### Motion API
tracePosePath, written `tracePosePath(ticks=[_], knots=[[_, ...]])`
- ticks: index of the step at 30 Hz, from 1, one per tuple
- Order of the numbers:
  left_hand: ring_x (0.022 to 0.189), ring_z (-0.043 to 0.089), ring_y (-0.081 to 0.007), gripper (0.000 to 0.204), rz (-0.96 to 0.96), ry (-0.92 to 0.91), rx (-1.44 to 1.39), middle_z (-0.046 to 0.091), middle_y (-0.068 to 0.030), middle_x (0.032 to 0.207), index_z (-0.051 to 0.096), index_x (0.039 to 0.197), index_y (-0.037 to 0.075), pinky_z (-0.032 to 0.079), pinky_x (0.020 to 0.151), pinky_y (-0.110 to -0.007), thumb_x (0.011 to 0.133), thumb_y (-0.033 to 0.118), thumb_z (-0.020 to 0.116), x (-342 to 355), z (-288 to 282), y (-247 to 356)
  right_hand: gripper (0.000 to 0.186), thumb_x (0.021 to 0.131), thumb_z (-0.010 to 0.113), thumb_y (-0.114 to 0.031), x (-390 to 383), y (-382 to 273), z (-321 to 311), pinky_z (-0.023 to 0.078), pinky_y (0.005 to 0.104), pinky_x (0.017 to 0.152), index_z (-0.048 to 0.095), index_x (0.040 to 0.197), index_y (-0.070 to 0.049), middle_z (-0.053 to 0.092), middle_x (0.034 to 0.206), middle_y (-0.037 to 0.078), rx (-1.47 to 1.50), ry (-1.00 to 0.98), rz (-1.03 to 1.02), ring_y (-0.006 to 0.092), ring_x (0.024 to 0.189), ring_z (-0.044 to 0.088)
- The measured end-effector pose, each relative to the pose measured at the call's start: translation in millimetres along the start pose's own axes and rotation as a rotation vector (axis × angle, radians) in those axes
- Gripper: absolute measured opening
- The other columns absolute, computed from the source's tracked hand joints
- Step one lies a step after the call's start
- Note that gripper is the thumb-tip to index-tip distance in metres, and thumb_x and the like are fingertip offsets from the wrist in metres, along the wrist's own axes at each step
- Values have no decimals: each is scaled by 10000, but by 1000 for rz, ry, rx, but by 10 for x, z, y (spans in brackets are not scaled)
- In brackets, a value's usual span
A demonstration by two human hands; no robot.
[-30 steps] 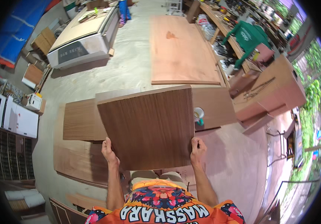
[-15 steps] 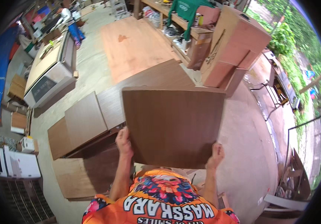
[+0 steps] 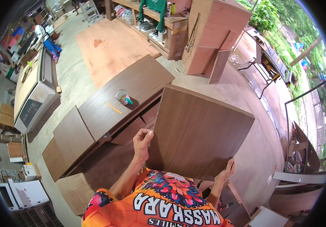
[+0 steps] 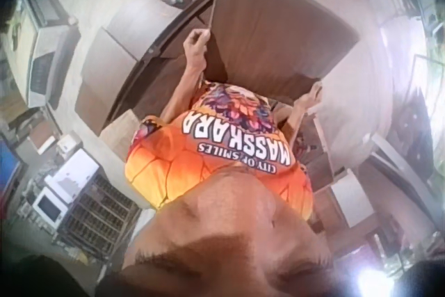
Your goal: The person positions a wood panel on a table saw and makes a cut. They then carry the cut panel to a partially assembled cabinet on the floor and slide it into a shelf slot.
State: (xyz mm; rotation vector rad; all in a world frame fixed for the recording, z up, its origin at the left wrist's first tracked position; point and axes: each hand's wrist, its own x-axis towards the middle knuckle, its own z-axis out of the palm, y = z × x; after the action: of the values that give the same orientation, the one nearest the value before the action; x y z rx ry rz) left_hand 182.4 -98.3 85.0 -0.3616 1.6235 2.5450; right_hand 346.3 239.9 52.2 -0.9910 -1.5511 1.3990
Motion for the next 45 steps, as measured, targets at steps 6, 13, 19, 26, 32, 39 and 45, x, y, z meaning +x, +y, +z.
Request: tracePosePath(ticks=[6,13,19,26,32,39,45], knots=[[729,491,-11,123,-21,-147,-55,617,66,824,670,946,71,363,654,-202,951,147,766,438,259,58,288,1076,612,-284,227,54,103,363,274,780,568,868,-90,452,852,-68,92,106,60,85,837,429],[759,501,-15,155,-6,-243,-22,621,61,844,671,954,62,380,692,-200,937,170,780,962,585,273,235,1066,625,-289,339,-26,485,431,290,907,662,1052,-58,605,1017,-26,235,183,107,106,973,534],[755,501,-16,176,-28,-337,20,623,61,856,666,951,66,379,677,-199,927,189,789,1386,777,345,308,1069,616,-296,343,-134,770,456,324,978,671,1195,-20,665,1150,17,270,223,115,144,1076,582],[723,470,-8,123,-128,-355,10,598,83,843,665,942,97,352,636,-194,959,169,763,1911,1366,168,312,1107,544,-259,538,-279,373,487,317,976,649,1265,-12,658,1179,31,15,148,88,135,1079,607],[1163,646,-206,380,-303,-567,-27,708,-79,1255,674,1284,17,486,1056,-372,1055,312,605,2518,1806,-6,344,1088,584,-275,1128,-1101,484,339,239,676,596,862,-15,462,794,-74,139,-130,139,34,763,425],[1285,574,-221,432,-340,-471,65,659,-77,1359,636,1341,18,404,1147,-388,1046,330,590,2564,2432,-362,312,1081,588,-240,1681,-1191,133,342,243,647,604,846,-36,455,759,-75,11,-149,-56,45,732,430],[931,661,-138,209,-207,-392,26,717,-20,997,718,1071,53,529,844,-297,974,196,602,2308,2984,-286,225,1080,582,-214,2334,-750,-170,338,239,645,622,899,-87,487,804,-87,141,-55,30,46,755,440]])
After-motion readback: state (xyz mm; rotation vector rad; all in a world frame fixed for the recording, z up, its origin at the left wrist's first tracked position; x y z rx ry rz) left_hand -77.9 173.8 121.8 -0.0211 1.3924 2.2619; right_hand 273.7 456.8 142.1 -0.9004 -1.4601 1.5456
